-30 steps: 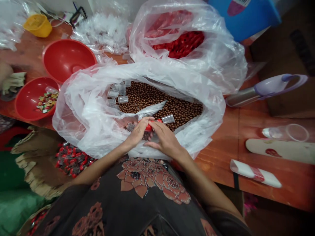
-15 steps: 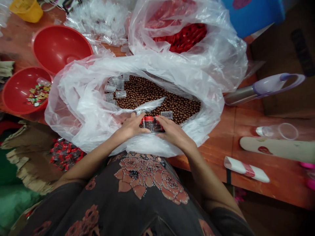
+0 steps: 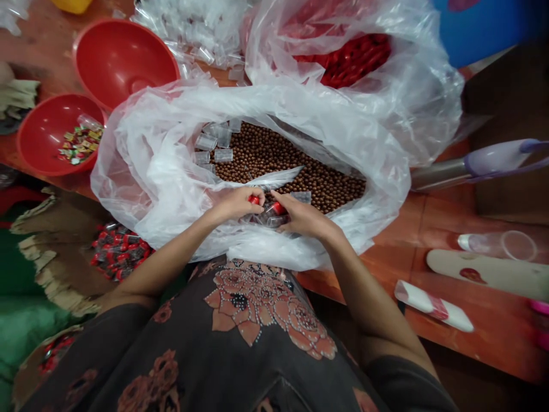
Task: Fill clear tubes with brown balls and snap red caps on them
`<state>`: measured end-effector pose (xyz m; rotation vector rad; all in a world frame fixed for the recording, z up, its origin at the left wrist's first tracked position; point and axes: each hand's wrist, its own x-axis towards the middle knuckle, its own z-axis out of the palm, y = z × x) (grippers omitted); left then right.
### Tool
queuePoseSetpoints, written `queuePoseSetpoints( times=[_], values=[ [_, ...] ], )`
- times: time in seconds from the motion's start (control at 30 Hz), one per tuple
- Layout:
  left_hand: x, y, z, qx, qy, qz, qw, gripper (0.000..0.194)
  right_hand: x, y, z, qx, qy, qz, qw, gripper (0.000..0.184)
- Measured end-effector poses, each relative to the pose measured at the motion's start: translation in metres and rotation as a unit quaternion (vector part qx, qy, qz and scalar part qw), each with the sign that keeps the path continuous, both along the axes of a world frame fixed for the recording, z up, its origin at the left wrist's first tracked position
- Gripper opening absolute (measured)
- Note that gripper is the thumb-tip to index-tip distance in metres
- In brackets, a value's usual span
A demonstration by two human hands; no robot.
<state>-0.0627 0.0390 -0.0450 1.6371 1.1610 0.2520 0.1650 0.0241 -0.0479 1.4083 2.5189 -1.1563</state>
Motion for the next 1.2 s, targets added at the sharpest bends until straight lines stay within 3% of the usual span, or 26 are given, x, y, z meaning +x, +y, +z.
queuePoseSetpoints(
  times=[0.1,0.17,0.27,0.4,0.53,0.67,0.8,0.93,1.03,1.1,1.2],
  values=[
    [-0.005,0.001,-0.001,-0.014,-0.014,-0.016,1.000,0.030,-0.005,-0.004,0.006,0.031,-0.032,-0.017,0.999,0.086],
    [-0.001,-0.001,0.001,0.017,0.029,-0.054,0.998,0.038,-0.009,-0.007,0.010,0.062,-0.072,-0.024,0.995,0.070],
    [0.006,-0.005,0.005,0.050,0.105,-0.102,0.988,0.029,-0.013,-0.011,0.013,0.117,-0.119,0.011,0.986,0.049],
    [-0.006,-0.003,0.005,0.002,0.064,-0.085,0.994,0.026,-0.018,-0.014,0.008,0.133,-0.072,0.036,0.988,0.065],
    [-0.044,0.001,0.010,-0.011,-0.001,0.026,1.000,0.039,-0.023,-0.014,-0.001,0.080,-0.005,0.020,0.997,0.062],
    [-0.090,-0.010,0.031,-0.041,-0.056,0.181,0.981,0.052,-0.014,-0.012,-0.007,0.019,0.031,0.024,0.999,0.058],
    [-0.131,-0.038,0.054,-0.061,-0.080,0.342,0.934,0.060,-0.001,-0.008,-0.006,-0.003,0.021,0.010,1.000,0.048],
    [-0.173,-0.075,0.065,-0.034,-0.114,0.486,0.866,0.054,-0.014,-0.006,0.006,0.061,0.053,-0.026,0.996,0.026],
    [-0.213,-0.106,0.061,0.003,-0.125,0.579,0.806,0.051,-0.047,-0.004,0.011,0.099,0.108,-0.063,0.987,0.022],
    [-0.245,-0.128,0.051,0.015,-0.097,0.622,0.777,0.050,-0.073,-0.001,0.009,0.074,0.124,-0.067,0.987,0.024],
    [-0.288,-0.162,0.025,0.008,0.006,0.646,0.763,0.047,-0.105,0.004,-0.002,0.037,0.075,-0.010,0.996,0.033]
  ],
)
